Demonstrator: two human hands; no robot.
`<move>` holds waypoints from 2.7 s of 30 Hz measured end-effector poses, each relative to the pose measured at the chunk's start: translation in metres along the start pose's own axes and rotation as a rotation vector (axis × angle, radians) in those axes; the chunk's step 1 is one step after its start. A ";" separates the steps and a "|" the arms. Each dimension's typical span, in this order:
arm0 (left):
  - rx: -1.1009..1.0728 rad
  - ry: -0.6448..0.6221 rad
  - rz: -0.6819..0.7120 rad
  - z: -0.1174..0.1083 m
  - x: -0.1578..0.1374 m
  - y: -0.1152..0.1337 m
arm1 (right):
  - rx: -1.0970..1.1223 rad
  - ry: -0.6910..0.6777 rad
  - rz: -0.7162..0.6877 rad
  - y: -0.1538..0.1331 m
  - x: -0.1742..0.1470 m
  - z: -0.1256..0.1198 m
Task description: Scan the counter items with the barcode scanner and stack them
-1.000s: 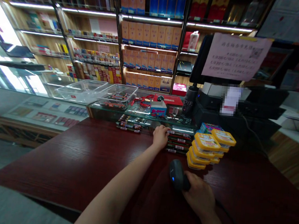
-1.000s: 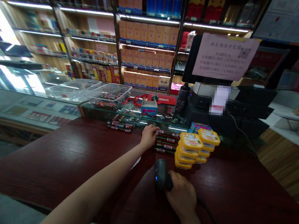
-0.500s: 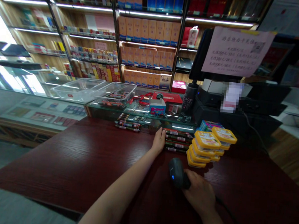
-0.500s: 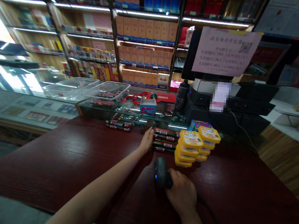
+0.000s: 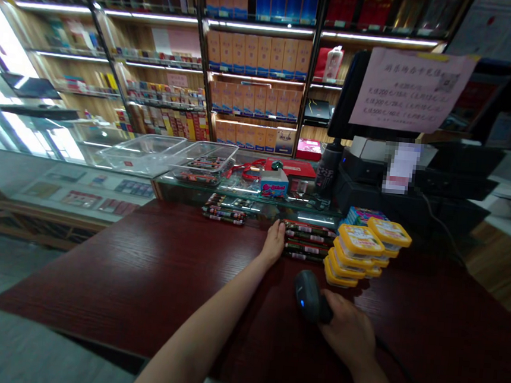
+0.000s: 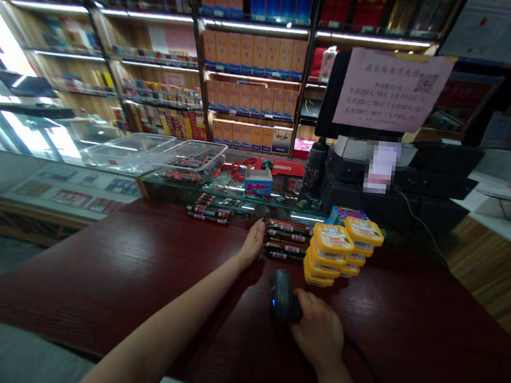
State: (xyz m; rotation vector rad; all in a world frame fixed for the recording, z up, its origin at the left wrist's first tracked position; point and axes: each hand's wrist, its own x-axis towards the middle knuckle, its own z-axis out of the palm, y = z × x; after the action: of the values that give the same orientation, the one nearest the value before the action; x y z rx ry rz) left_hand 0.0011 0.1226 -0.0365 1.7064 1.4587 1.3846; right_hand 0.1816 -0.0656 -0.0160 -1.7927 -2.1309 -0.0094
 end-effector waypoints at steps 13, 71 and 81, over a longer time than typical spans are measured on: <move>0.773 0.225 -0.032 -0.159 0.022 -0.037 | -0.041 0.055 -0.042 0.009 -0.005 0.012; 0.383 0.039 0.073 -0.125 -0.060 -0.021 | 0.943 -0.188 0.004 -0.064 -0.009 -0.045; 0.310 0.028 -0.012 -0.128 -0.061 -0.006 | 0.434 -0.069 -0.013 -0.045 -0.007 -0.039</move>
State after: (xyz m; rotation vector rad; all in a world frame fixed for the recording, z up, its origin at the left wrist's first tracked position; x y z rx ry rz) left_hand -0.1122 0.0384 -0.0185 1.8640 1.7711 1.2292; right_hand 0.1497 -0.0898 0.0281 -1.5396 -1.9960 0.4806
